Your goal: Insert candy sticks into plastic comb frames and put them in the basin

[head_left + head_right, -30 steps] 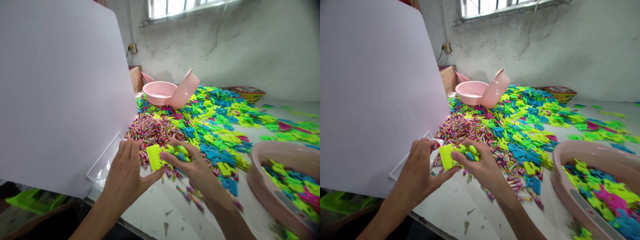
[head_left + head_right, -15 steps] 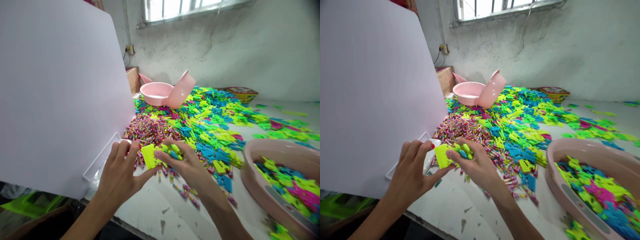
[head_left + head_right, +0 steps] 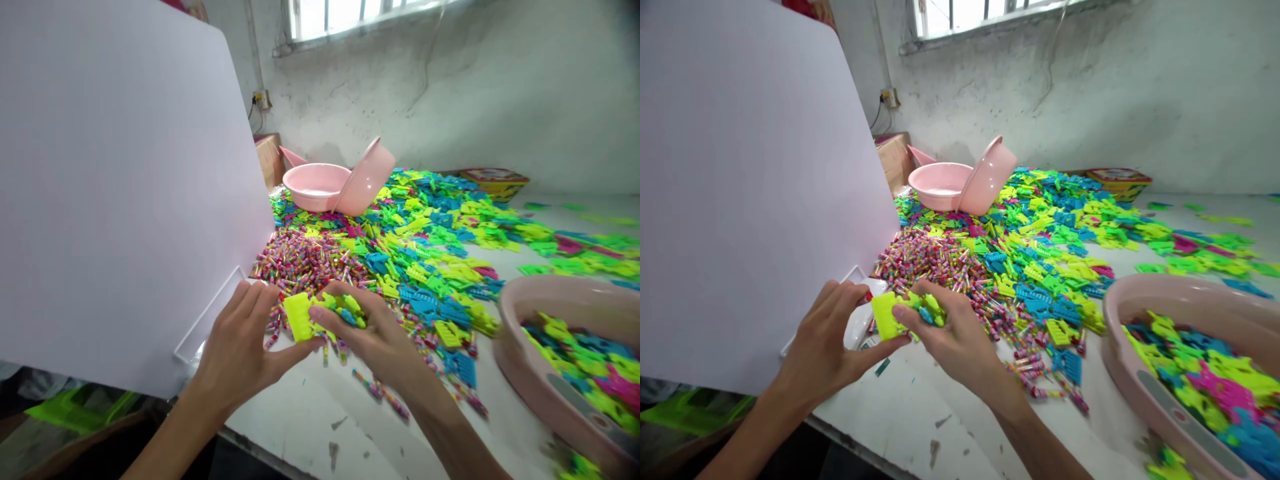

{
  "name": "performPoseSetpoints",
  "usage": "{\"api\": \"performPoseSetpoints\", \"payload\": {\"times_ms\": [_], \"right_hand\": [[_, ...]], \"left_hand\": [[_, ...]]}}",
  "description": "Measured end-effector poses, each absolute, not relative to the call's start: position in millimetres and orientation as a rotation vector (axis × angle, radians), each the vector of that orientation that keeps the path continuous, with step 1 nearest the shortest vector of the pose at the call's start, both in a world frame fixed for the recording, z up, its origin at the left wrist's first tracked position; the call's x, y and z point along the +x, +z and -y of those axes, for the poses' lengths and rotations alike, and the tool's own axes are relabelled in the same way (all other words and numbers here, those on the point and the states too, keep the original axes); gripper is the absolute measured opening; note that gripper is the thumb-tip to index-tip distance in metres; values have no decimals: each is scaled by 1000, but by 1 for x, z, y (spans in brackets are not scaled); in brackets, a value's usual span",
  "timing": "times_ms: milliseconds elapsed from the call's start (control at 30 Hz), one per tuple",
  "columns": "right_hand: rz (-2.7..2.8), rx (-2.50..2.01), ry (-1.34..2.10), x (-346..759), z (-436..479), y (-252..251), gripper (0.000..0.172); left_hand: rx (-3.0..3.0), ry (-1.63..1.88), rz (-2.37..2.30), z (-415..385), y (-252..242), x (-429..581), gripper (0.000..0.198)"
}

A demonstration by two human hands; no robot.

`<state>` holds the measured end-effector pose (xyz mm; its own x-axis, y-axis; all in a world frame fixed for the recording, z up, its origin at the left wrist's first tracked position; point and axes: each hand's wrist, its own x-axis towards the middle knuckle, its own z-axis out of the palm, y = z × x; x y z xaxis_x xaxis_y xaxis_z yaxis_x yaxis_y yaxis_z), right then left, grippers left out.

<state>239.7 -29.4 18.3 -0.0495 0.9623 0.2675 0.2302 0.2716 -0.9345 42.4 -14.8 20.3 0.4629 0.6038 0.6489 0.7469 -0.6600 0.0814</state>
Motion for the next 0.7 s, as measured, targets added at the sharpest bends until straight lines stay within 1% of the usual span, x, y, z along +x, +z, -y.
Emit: {"api": "performPoseSetpoints", "payload": {"times_ms": [200,333,400,500,533,633,700], "right_hand": [[1580,-1145,896,238,31,19,20],[1532,-1181,682,244,39,22,17],[1492,-1176,584,252,43,27,18],[1449,-1187,598,271,46,38,20],[1415,-1200,610,279,46,41,21],[1276,-1257,588,300,42,47,24],[1239,-1272,565,311,39,49,23]], "left_hand": [[-2577,-1002,1151,11,23,41,43],[-2549,-1089,1012,3,30,50,49],[-2577,-1073,913,-2,33,62,43],[-2586,-1058,702,-9,37,88,29],[-2564,-1081,712,-12,38,97,29],[-2537,-1215,980,-18,42,120,43],[-2643,-1302,1106,-19,45,129,47]]}}
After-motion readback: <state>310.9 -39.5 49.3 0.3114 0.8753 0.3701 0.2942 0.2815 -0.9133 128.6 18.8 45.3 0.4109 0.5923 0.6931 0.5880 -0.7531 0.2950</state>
